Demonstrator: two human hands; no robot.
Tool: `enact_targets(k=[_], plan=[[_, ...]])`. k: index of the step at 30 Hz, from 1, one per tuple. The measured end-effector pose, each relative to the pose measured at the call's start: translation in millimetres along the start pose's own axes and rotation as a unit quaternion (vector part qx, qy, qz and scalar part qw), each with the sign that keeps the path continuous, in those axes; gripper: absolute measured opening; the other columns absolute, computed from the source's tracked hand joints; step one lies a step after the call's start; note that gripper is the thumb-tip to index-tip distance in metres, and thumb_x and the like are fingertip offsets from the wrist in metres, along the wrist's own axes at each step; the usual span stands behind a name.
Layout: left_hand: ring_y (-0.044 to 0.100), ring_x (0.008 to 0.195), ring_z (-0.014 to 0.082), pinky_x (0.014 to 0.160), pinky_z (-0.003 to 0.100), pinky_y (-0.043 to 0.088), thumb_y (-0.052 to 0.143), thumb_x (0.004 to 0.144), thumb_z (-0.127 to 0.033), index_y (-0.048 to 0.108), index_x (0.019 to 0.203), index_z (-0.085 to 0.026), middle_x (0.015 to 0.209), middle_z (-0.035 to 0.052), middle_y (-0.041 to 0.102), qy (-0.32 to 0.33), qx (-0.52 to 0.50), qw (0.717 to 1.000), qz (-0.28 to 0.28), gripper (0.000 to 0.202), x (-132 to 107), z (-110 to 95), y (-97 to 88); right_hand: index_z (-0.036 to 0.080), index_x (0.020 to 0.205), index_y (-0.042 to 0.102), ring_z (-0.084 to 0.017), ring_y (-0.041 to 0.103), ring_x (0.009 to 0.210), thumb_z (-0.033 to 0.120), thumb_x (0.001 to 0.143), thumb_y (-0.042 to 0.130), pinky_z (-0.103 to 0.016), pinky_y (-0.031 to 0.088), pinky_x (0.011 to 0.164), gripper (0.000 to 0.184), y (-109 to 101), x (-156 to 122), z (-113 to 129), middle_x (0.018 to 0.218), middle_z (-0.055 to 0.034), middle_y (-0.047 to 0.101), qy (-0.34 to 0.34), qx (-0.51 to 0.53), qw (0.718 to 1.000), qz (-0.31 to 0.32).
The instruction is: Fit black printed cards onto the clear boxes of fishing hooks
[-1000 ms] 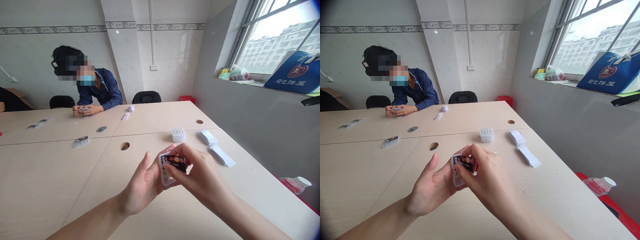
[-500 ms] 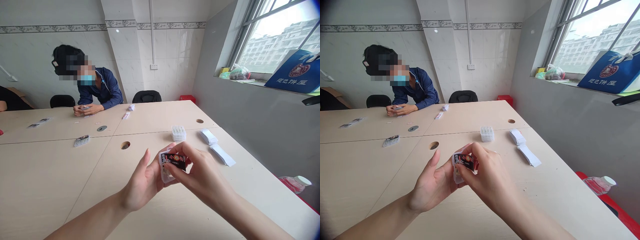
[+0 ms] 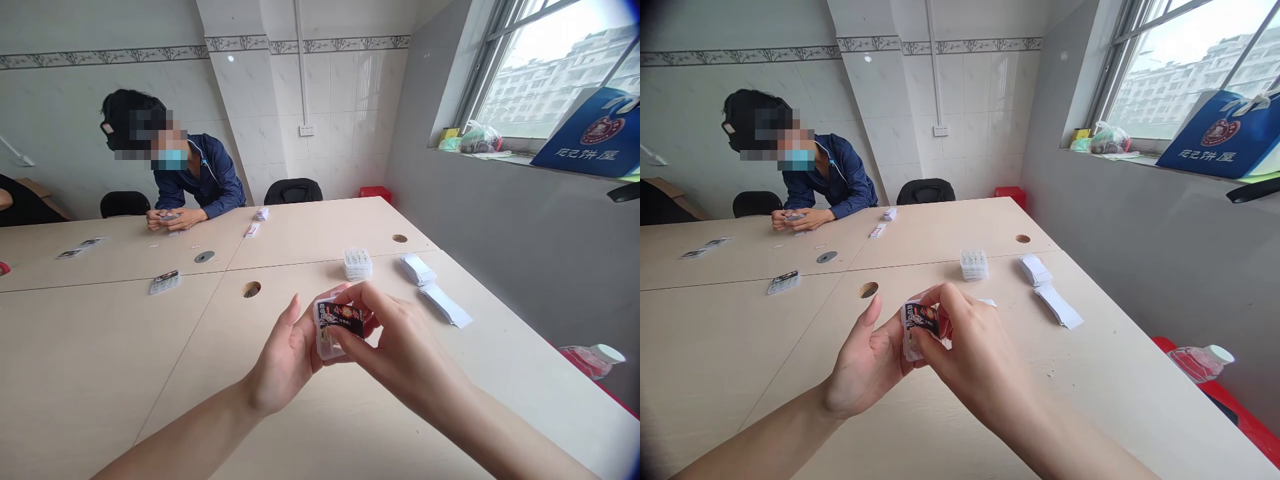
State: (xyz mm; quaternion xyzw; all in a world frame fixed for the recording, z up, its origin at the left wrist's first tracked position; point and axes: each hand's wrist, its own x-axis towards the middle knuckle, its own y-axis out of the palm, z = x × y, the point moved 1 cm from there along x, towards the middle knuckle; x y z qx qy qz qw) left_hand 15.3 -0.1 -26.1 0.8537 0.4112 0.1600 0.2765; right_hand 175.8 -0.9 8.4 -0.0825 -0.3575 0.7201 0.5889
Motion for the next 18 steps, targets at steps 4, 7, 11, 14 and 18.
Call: enact_targets(k=[4, 7, 11, 14, 18], plan=[[0.054, 0.109, 0.0266, 0.101, 0.046, 0.034, 0.024, 0.099, -0.043, 0.043, 0.143, -0.027, 0.114, 0.0063, 0.064, 0.027, 0.028, 0.999, -0.005, 0.05, -0.4, 0.9, -1.6, 0.03, 0.097, 0.056, -0.014, 0.061, 0.071, 0.015, 0.083, 0.059, -0.029, 0.048, 0.061, 0.021, -0.2, -0.5, 2.2, 0.098, 0.0049, 0.07, -0.005, 0.015, 1.0, 0.006], [0.055, 0.104, 0.0248, 0.096, 0.044, 0.038, 0.031, 0.096, -0.03, 0.044, 0.142, -0.028, 0.114, 0.0055, 0.064, 0.041, 0.048, 0.998, -0.002, 0.047, -0.3, 1.9, -4.6, 0.03, 0.099, 0.056, -0.013, 0.06, 0.07, 0.012, 0.083, 0.057, -0.028, 0.047, 0.06, 0.024, -1.4, -2.2, 5.1, 0.095, 0.0064, 0.07, -0.009, 0.029, 0.999, 0.009], [0.057, 0.094, 0.0212, 0.089, 0.042, 0.044, 0.033, 0.092, -0.022, 0.046, 0.14, -0.028, 0.116, 0.0056, 0.063, 0.045, 0.06, 0.997, -0.008, 0.05, 0.1, 1.9, -7.9, 0.03, 0.097, 0.057, -0.014, 0.06, 0.068, 0.013, 0.083, 0.058, -0.028, 0.045, 0.058, 0.022, -2.8, -5.1, 7.3, 0.079, 0.007, 0.067, -0.001, 0.016, 1.0, 0.005], [0.057, 0.099, 0.0239, 0.089, 0.044, 0.045, 0.034, 0.092, -0.025, 0.047, 0.139, -0.026, 0.118, 0.0076, 0.063, 0.047, 0.066, 0.997, -0.009, 0.049, 0.3, 0.1, -7.2, 0.029, 0.093, 0.056, -0.014, 0.058, 0.065, 0.015, 0.082, 0.059, -0.028, 0.043, 0.055, 0.018, -3.1, -6.3, 7.7, 0.073, 0.0073, 0.064, 0.002, 0.004, 1.0, 0.006], [0.055, 0.112, 0.0282, 0.092, 0.045, 0.044, 0.03, 0.097, -0.04, 0.049, 0.137, -0.025, 0.122, 0.0092, 0.062, 0.032, 0.069, 0.996, -0.039, 0.047, 0.4, -1.7, -2.8, 0.028, 0.09, 0.056, -0.014, 0.059, 0.064, 0.019, 0.084, 0.057, -0.028, 0.043, 0.054, 0.011, -3.1, -6.6, 8.0, 0.073, 0.0069, 0.065, 0.003, 0.002, 1.0, 0.015]])
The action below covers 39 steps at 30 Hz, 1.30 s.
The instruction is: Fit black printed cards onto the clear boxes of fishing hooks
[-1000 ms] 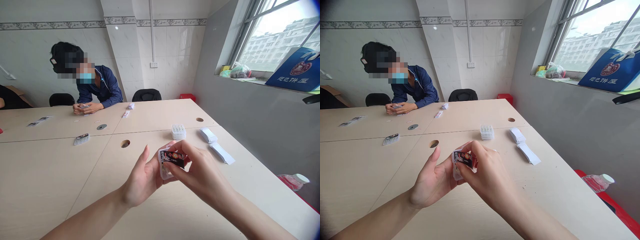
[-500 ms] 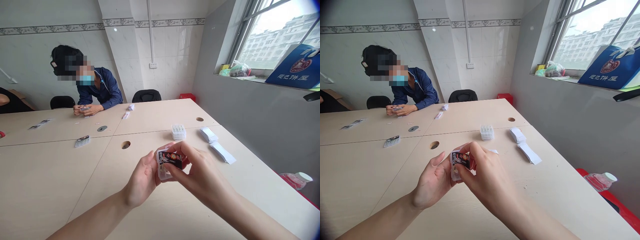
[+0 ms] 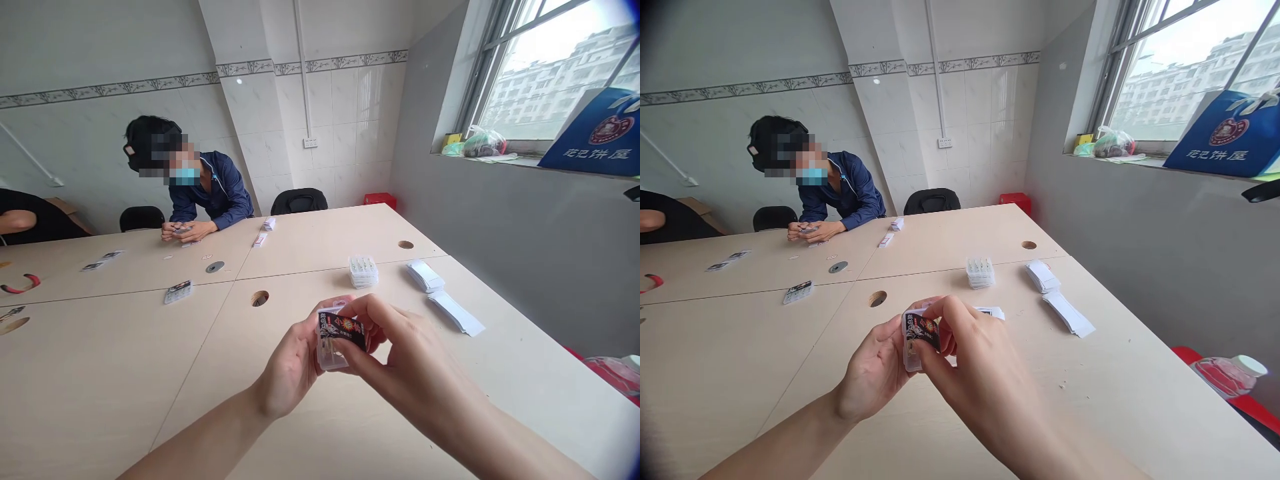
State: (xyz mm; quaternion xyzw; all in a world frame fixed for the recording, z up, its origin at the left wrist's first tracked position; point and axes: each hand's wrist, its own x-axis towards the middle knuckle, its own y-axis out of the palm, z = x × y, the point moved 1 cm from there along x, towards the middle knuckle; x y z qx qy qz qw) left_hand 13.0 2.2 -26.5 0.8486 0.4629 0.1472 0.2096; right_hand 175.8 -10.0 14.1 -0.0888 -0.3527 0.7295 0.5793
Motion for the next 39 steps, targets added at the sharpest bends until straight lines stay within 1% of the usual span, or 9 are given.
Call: enact_targets(k=[2, 6, 14, 17, 19, 22, 24, 33, 39], plan=[[0.054, 0.115, 0.0291, 0.093, 0.045, 0.043, 0.029, 0.097, -0.044, 0.051, 0.135, -0.025, 0.124, 0.0092, 0.062, -0.004, -0.004, 1.0, -0.011, 0.048, 0.0, -0.4, 1.4, 0.027, 0.088, 0.056, -0.014, 0.059, 0.063, 0.02, 0.084, 0.057, -0.028, 0.043, 0.054, 0.008, -0.3, 0.3, 0.4, 0.073, 0.0063, 0.065, 0.002, -0.006, 1.0, 0.003], [0.054, 0.118, 0.0312, 0.095, 0.048, 0.043, 0.033, 0.095, -0.043, 0.052, 0.135, -0.025, 0.125, 0.0093, 0.062, 0.002, -0.02, 1.0, -0.01, 0.048, -0.5, -0.6, -0.5, 0.025, 0.084, 0.054, -0.015, 0.057, 0.061, 0.022, 0.085, 0.056, -0.029, 0.042, 0.054, 0.004, -1.2, 0.9, 0.9, 0.069, 0.0056, 0.064, 0.003, -0.016, 1.0, 0.004], [0.051, 0.123, 0.0314, 0.095, 0.049, 0.044, 0.039, 0.089, -0.029, 0.048, 0.137, -0.027, 0.133, 0.0057, 0.059, 0.016, -0.026, 0.999, 0.012, 0.05, -2.2, -3.7, -5.6, 0.024, 0.08, 0.049, -0.013, 0.056, 0.057, 0.027, 0.088, 0.056, -0.026, 0.039, 0.049, 0.011, -3.9, 1.2, -4.8, 0.066, 0.0056, 0.061, -0.019, -0.034, 0.999, -0.025], [0.052, 0.122, 0.0323, 0.095, 0.049, 0.045, 0.039, 0.089, -0.029, 0.048, 0.137, -0.026, 0.133, 0.0066, 0.059, 0.027, -0.01, 0.999, 0.021, 0.049, -2.2, -4.3, -3.4, 0.024, 0.079, 0.049, -0.014, 0.058, 0.058, 0.026, 0.09, 0.054, -0.026, 0.04, 0.05, 0.012, -4.4, 1.7, -5.4, 0.068, 0.0044, 0.064, -0.025, -0.011, 0.999, -0.017], [0.051, 0.124, 0.0323, 0.096, 0.049, 0.045, 0.036, 0.093, -0.035, 0.048, 0.137, -0.027, 0.134, 0.0069, 0.059, 0.03, 0.001, 0.999, 0.015, 0.046, -1.7, -3.9, -1.9, 0.024, 0.078, 0.049, -0.014, 0.058, 0.06, 0.026, 0.091, 0.053, -0.027, 0.041, 0.051, 0.014, -4.8, 1.9, -4.7, 0.07, 0.0036, 0.065, -0.027, 0.001, 1.0, -0.012], [0.048, 0.128, 0.032, 0.098, 0.049, 0.043, 0.028, 0.098, -0.051, 0.05, 0.135, -0.028, 0.139, 0.0069, 0.055, 0.025, 0.015, 0.999, -0.015, 0.049, -0.3, -2.1, -0.8, 0.024, 0.075, 0.049, -0.016, 0.059, 0.063, 0.028, 0.091, 0.053, -0.028, 0.042, 0.053, 0.017, -5.5, 2.5, -3.5, 0.072, 0.0017, 0.066, -0.023, 0.01, 1.0, -0.008], [0.045, 0.131, 0.0311, 0.101, 0.048, 0.041, 0.026, 0.098, -0.055, 0.05, 0.135, -0.029, 0.143, 0.0061, 0.051, 0.018, 0.017, 0.999, -0.038, 0.052, 0.6, -0.7, -0.8, 0.023, 0.075, 0.05, -0.016, 0.059, 0.064, 0.028, 0.092, 0.053, -0.028, 0.043, 0.053, 0.018, -5.9, 3.3, -3.5, 0.073, 0.0007, 0.066, -0.019, 0.023, 1.0, -0.005], [0.04, 0.136, 0.0291, 0.103, 0.047, 0.04, 0.029, 0.099, -0.051, 0.047, 0.138, -0.031, 0.148, 0.0042, 0.048, 0.016, 0.019, 0.998, -0.054, 0.047, 1.7, 2.1, -0.8, 0.021, 0.081, 0.052, -0.013, 0.058, 0.07, 0.028, 0.096, 0.052, -0.024, 0.049, 0.062, 0.016, -3.5, 8.4, -6.5, 0.077, 0.002, 0.062, -0.008, 0.192, 0.98, 0.057], [0.04, 0.136, 0.0279, 0.105, 0.047, 0.037, 0.027, 0.1, -0.05, 0.044, 0.14, -0.03, 0.146, 0.0049, 0.05, 0.02, 0.04, 0.997, -0.069, 0.048, 0.2, 1.4, -1.1, 0.021, 0.081, 0.05, -0.013, 0.056, 0.071, 0.03, 0.097, 0.05, -0.026, 0.047, 0.063, 0.019, -1.7, 6.1, -8.7, 0.078, 0.0018, 0.061, -0.003, 0.193, 0.979, 0.061]])
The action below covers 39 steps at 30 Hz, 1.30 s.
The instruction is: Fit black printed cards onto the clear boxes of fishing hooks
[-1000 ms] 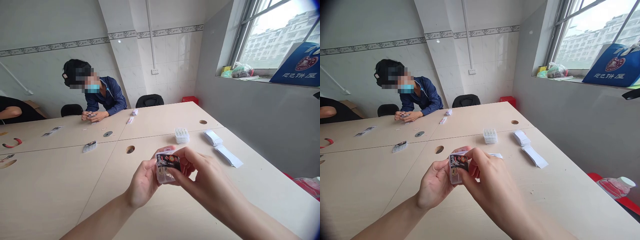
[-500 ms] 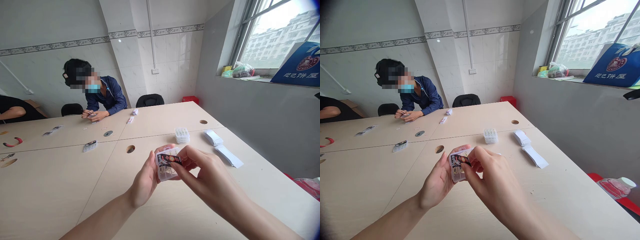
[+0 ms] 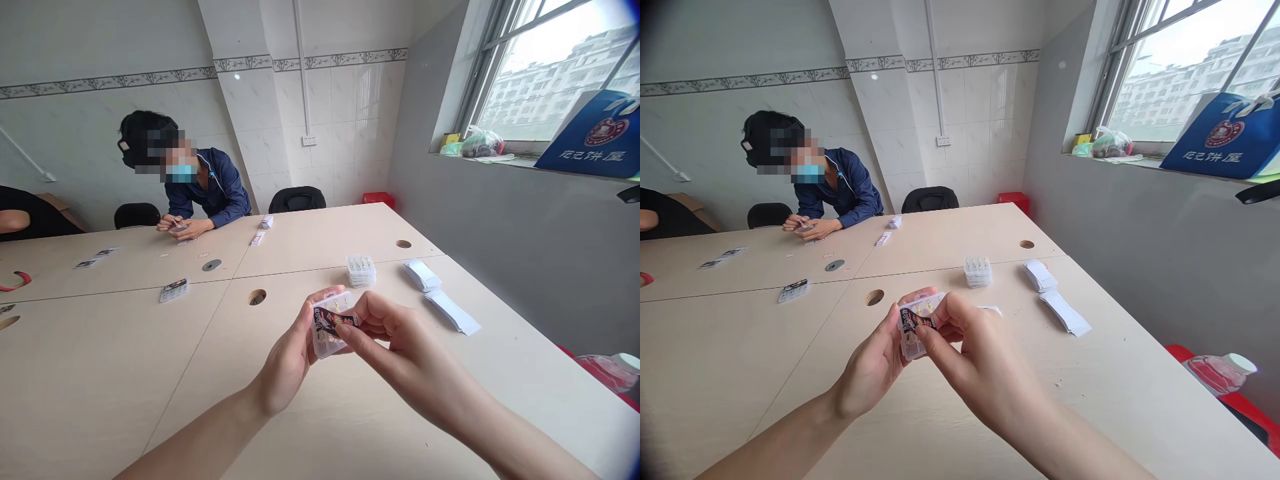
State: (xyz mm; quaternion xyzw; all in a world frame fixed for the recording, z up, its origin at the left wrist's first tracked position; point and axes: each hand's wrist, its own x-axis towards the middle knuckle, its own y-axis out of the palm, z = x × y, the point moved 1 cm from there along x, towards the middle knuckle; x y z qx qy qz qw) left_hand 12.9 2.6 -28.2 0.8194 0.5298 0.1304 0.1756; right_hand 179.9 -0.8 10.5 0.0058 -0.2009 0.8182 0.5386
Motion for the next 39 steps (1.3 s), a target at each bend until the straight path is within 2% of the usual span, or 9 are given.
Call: enact_targets(k=[4, 8, 13, 17, 19, 27, 39], plan=[[0.045, 0.131, 0.0276, 0.105, 0.047, 0.037, 0.028, 0.1, -0.049, 0.045, 0.14, -0.03, 0.141, 0.0057, 0.054, 0.001, 0.013, 1.0, -0.008, 0.047, -0.8, -2.2, 2.2, 0.021, 0.082, 0.048, -0.014, 0.052, 0.069, 0.032, 0.098, 0.049, -0.027, 0.042, 0.06, 0.02, -0.2, -1.1, -0.4, 0.076, 0.0012, 0.058, 0.014, -0.023, 1.0, 0.001], [0.05, 0.126, 0.0266, 0.104, 0.045, 0.038, 0.028, 0.1, -0.049, 0.05, 0.136, -0.03, 0.136, 0.005, 0.058, -0.001, 0.013, 1.0, -0.009, 0.046, -0.3, -2.6, 2.9, 0.021, 0.077, 0.044, -0.012, 0.045, 0.063, 0.035, 0.098, 0.048, -0.025, 0.035, 0.053, 0.026, 0.7, -0.4, 0.2, 0.071, 0.0027, 0.05, 0.03, 0.015, 0.999, 0.002], [0.054, 0.121, 0.0249, 0.103, 0.044, 0.039, 0.028, 0.1, -0.049, 0.051, 0.134, -0.031, 0.131, 0.004, 0.062, -0.002, 0.01, 1.0, -0.014, 0.045, -0.3, -1.5, 1.8, 0.02, 0.084, 0.049, -0.015, 0.055, 0.078, 0.036, 0.098, 0.05, -0.029, 0.046, 0.067, 0.021, 1.6, 0.1, -1.4, 0.082, -0.0007, 0.058, 0.036, 0.11, 0.993, 0.018], [0.058, 0.115, 0.024, 0.102, 0.044, 0.041, 0.027, 0.1, -0.049, 0.051, 0.134, -0.03, 0.124, 0.0044, 0.065, -0.001, 0.01, 1.0, -0.014, 0.046, -0.6, -2.4, 2.9, 0.019, 0.085, 0.05, -0.017, 0.06, 0.087, 0.033, 0.099, 0.051, -0.032, 0.049, 0.076, 0.02, 0.1, 2.2, 0.5, 0.091, -0.0034, 0.063, 0.037, 0.187, 0.98, 0.047], [0.058, 0.115, 0.0248, 0.101, 0.045, 0.042, 0.028, 0.099, -0.049, 0.052, 0.133, -0.03, 0.127, 0.0044, 0.064, -0.002, 0.003, 1.0, -0.007, 0.045, -0.6, -3.1, 3.7, 0.019, 0.083, 0.05, -0.016, 0.061, 0.087, 0.032, 0.098, 0.052, -0.032, 0.05, 0.078, 0.02, -0.8, 3.7, 2.5, 0.089, -0.003, 0.063, 0.036, 0.219, 0.973, 0.059], [0.054, 0.124, 0.0286, 0.102, 0.048, 0.042, 0.032, 0.098, -0.051, 0.05, 0.136, -0.031, 0.137, 0.0059, 0.058, -0.021, -0.025, 0.999, -0.004, 0.047, -0.5, -3.3, 1.9, 0.018, 0.079, 0.052, -0.014, 0.062, 0.082, 0.036, 0.094, 0.06, -0.027, 0.051, 0.076, 0.024, -3.5, 6.0, 4.2, 0.083, -0.0001, 0.063, 0.079, 0.265, 0.959, 0.063], [0.06, 0.117, 0.0292, 0.094, 0.048, 0.049, 0.033, 0.098, -0.048, 0.054, 0.133, -0.029, 0.135, 0.0077, 0.059, -0.015, -0.042, 0.999, 0.01, 0.044, 1.0, -4.4, 1.1, 0.017, 0.078, 0.054, -0.012, 0.058, 0.076, 0.039, 0.09, 0.064, -0.026, 0.047, 0.072, 0.028, -1.8, 7.6, -0.4, 0.079, 0.0004, 0.062, 0.097, 0.294, 0.949, 0.061]])
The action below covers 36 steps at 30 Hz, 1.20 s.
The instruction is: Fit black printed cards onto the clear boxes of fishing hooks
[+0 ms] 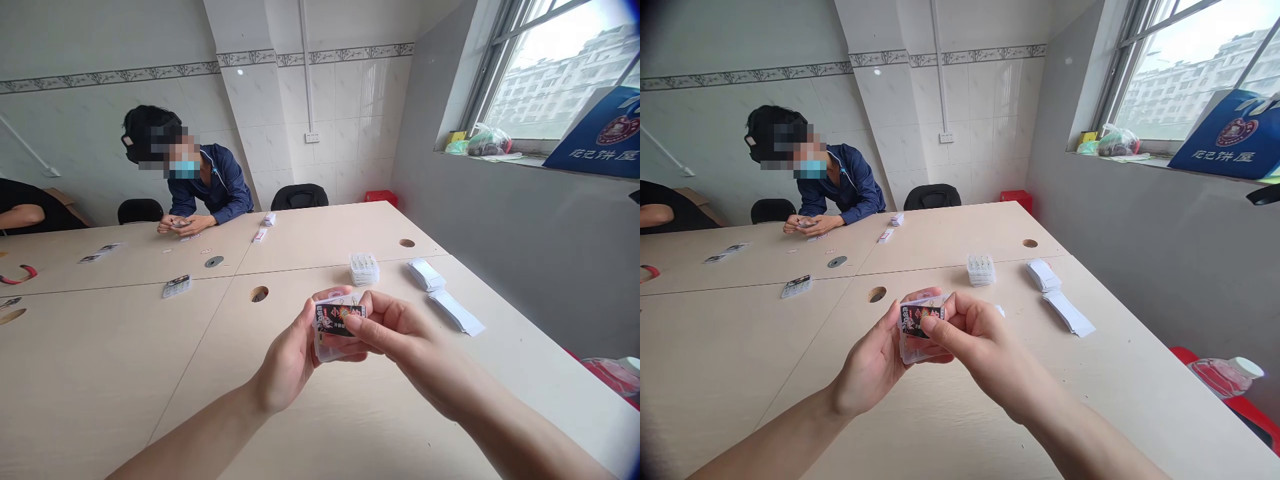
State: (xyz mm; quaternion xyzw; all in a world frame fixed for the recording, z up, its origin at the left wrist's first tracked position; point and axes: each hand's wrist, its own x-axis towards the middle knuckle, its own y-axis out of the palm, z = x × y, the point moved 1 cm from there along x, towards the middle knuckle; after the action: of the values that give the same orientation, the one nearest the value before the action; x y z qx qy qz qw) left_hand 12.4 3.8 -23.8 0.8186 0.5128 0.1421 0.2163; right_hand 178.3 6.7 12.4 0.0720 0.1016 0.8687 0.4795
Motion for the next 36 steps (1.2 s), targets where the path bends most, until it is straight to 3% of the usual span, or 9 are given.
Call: enact_targets(k=[10, 18, 27, 36], plan=[[0.066, 0.107, 0.0265, 0.092, 0.046, 0.05, 0.028, 0.1, -0.047, 0.054, 0.13, -0.028, 0.127, 0.0067, 0.064, -0.003, 0.002, 1.0, 0.024, 0.044, 0.3, 1.9, -1.9, 0.018, 0.088, 0.06, -0.017, 0.068, 0.088, 0.039, 0.091, 0.063, -0.031, 0.052, 0.082, 0.022, 1.6, -0.6, -0.3, 0.091, -0.0043, 0.071, 0.015, 0.025, 1.0, 0.009], [0.064, 0.109, 0.0263, 0.096, 0.048, 0.048, 0.026, 0.1, -0.047, 0.055, 0.129, -0.027, 0.128, 0.0072, 0.063, -0.003, 0.001, 1.0, 0.027, 0.045, 0.2, -1.4, 2.2, 0.018, 0.078, 0.051, -0.013, 0.068, 0.08, 0.032, 0.091, 0.065, -0.026, 0.055, 0.074, 0.023, 1.2, -2.3, 3.7, 0.081, 0.0005, 0.066, -0.013, -0.015, 1.0, -0.01], [0.053, 0.124, 0.0301, 0.095, 0.048, 0.046, 0.028, 0.099, -0.05, 0.049, 0.135, -0.027, 0.133, 0.009, 0.059, -0.011, 0.01, 1.0, 0.009, 0.048, -1.0, 1.7, -1.2, 0.018, 0.079, 0.052, -0.011, 0.067, 0.079, 0.028, 0.091, 0.065, -0.022, 0.055, 0.072, 0.02, 2.6, -1.4, 4.0, 0.084, 0.0002, 0.067, -0.012, -0.018, 1.0, -0.009], [0.055, 0.122, 0.0307, 0.093, 0.047, 0.048, 0.026, 0.099, -0.052, 0.052, 0.134, -0.025, 0.138, 0.0091, 0.056, -0.023, 0.008, 1.0, 0.007, 0.051, -0.7, -1.5, 2.1, 0.018, 0.083, 0.052, -0.017, 0.07, 0.086, 0.031, 0.092, 0.063, -0.029, 0.057, 0.078, 0.02, 0.3, -1.5, 2.9, 0.085, -0.002, 0.068, -0.011, -0.036, 0.999, -0.009]])
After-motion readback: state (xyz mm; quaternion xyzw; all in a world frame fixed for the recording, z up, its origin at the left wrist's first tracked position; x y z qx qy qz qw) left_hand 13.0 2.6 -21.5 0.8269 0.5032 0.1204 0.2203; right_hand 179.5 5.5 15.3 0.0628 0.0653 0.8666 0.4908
